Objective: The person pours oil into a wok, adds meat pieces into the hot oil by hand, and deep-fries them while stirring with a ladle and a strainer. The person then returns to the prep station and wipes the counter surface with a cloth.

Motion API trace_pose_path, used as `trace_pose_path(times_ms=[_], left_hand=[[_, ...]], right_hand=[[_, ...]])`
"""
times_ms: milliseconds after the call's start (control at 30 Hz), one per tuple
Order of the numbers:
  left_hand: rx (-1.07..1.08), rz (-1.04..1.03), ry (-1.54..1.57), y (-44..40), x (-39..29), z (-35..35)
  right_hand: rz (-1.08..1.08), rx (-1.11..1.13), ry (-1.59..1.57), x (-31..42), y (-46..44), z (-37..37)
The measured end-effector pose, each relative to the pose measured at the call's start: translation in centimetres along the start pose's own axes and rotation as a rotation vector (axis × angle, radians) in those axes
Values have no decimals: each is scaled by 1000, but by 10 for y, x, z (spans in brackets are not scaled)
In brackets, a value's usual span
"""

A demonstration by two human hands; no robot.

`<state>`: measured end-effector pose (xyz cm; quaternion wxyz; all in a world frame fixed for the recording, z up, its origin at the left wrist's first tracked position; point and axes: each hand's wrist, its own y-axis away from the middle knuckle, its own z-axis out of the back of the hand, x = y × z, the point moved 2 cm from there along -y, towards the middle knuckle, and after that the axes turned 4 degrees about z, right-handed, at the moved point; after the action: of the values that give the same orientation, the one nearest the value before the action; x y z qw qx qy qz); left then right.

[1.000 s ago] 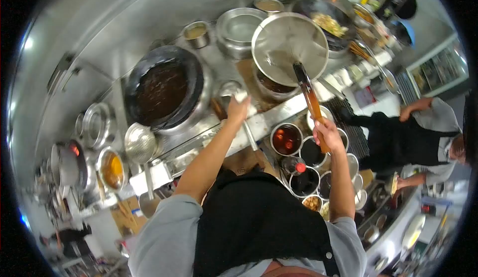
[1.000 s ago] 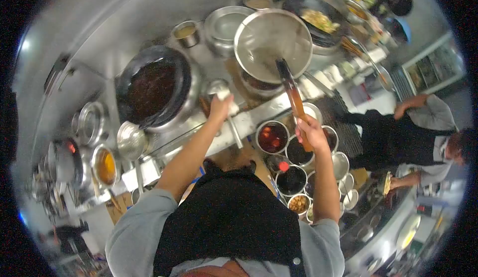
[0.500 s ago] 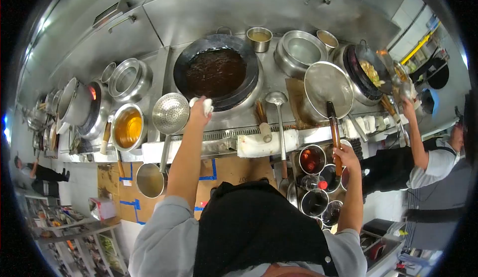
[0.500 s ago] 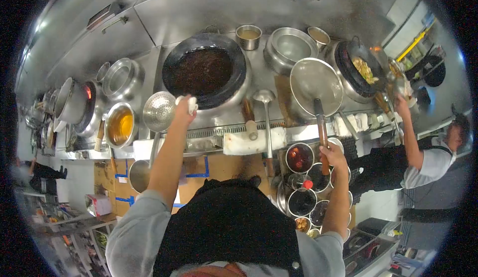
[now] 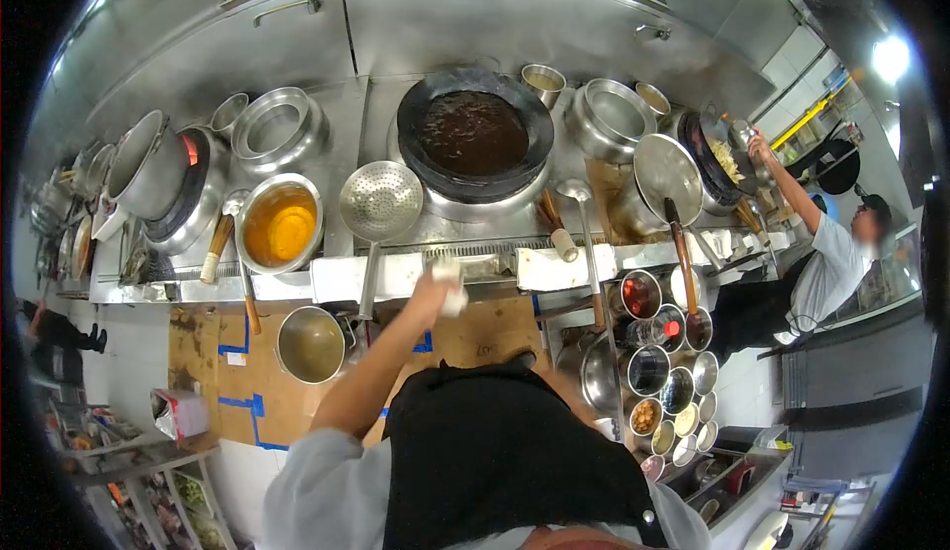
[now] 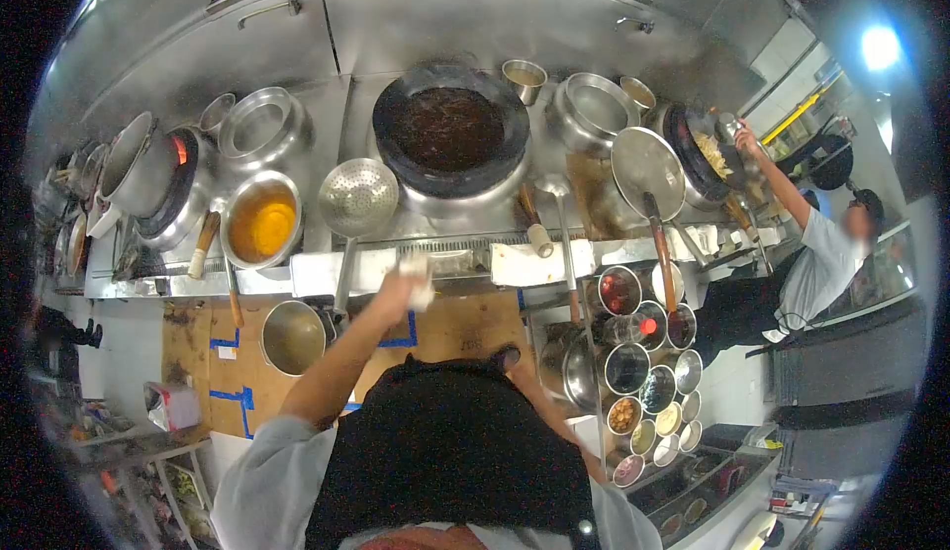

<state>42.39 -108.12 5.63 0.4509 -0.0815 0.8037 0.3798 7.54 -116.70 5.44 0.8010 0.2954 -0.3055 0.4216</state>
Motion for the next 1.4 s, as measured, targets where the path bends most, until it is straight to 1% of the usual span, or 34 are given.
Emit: trace_pose_path(times_ms=[33,67,100,133,167,200,267,300,367,400,433,467,500,533,567,600,633,700,767,833,900,933,967,1000,1033,1067,1100,1167,1200,1233,1267,1300,1333,1400], left_hand=[[14,-24,-90,27,32,26],[19,-112,-152,43,79,60],[-82,-85,-385,63,121,96],[-64,-18,-677,71,177,145],[-197,-86,-662,105,215,171],[-186,131,-636,133,249,206],[-364,374,-888,185,320,267],[-531,500,-1043,210,355,292],[-513,564,-581,286,360,325],[-609,557,-388,310,370,333],[-731,485,-205,325,387,337],[-822,402,-75,336,402,340],[-874,352,-10,343,416,339],[-938,319,-96,354,396,320],[-978,358,-112,360,391,307],[-956,452,-246,361,393,298],[-928,553,-380,362,399,288],[-825,531,-215,359,416,252],[-763,402,-560,339,484,260],[-666,336,-1129,339,485,214],[-738,291,-412,361,464,161],[-768,319,-307,376,423,125],[-797,335,-192,390,398,101],[-837,226,-4,395,416,104],[-877,105,183,403,421,100],[-892,81,211,416,428,95],[-911,56,240,429,414,86],[-979,134,147,455,397,76],[-1043,131,143,461,411,80],[-1102,115,103,475,398,71],[-1159,83,95,481,414,74],[-1173,108,117,496,412,71],[-1202,53,257,505,419,71],[-1186,-80,619,531,436,72]], right_hand=[[-61,110,-37,-9,17,-25],[-146,195,-56,-23,33,-44],[-236,281,-68,-41,48,-57],[-321,358,-72,-61,59,-67],[-400,409,-82,-80,72,-74],[-468,458,-84,-100,82,-79],[-554,531,-96,-126,93,-83],[-571,565,-104,-136,94,-84],[-580,625,-111,-157,91,-88],[-562,655,-112,-165,87,-90],[-530,686,-119,-173,81,-91],[-476,719,-124,-181,73,-92],[-392,750,-133,-186,64,-92],[-267,775,-165,-197,51,-95],[-148,772,-209,-206,40,-100],[-117,742,-241,-211,30,-102],[-265,667,-255,-203,26,-104],[-561,519,-268,-188,28,-100],[-584,579,-219,-166,42,-93],[-571,686,-144,-162,56,-100],[-449,919,17,-210,83,-135],[-365,1059,112,-239,93,-155],[-306,1187,200,-269,102,-170],[-293,1207,202,-266,109,-165],[-314,1191,179,-264,110,-159],[-325,1174,170,-261,108,-154],[-340,1152,170,-252,105,-146],[-363,1091,154,-245,93,-137],[-369,1048,144,-239,83,-134],[-367,1011,132,-232,71,-131],[-354,974,119,-221,57,-131],[-337,948,125,-210,45,-132],[-316,930,132,-197,33,-134],[-270,901,159,-167,15,-143]])
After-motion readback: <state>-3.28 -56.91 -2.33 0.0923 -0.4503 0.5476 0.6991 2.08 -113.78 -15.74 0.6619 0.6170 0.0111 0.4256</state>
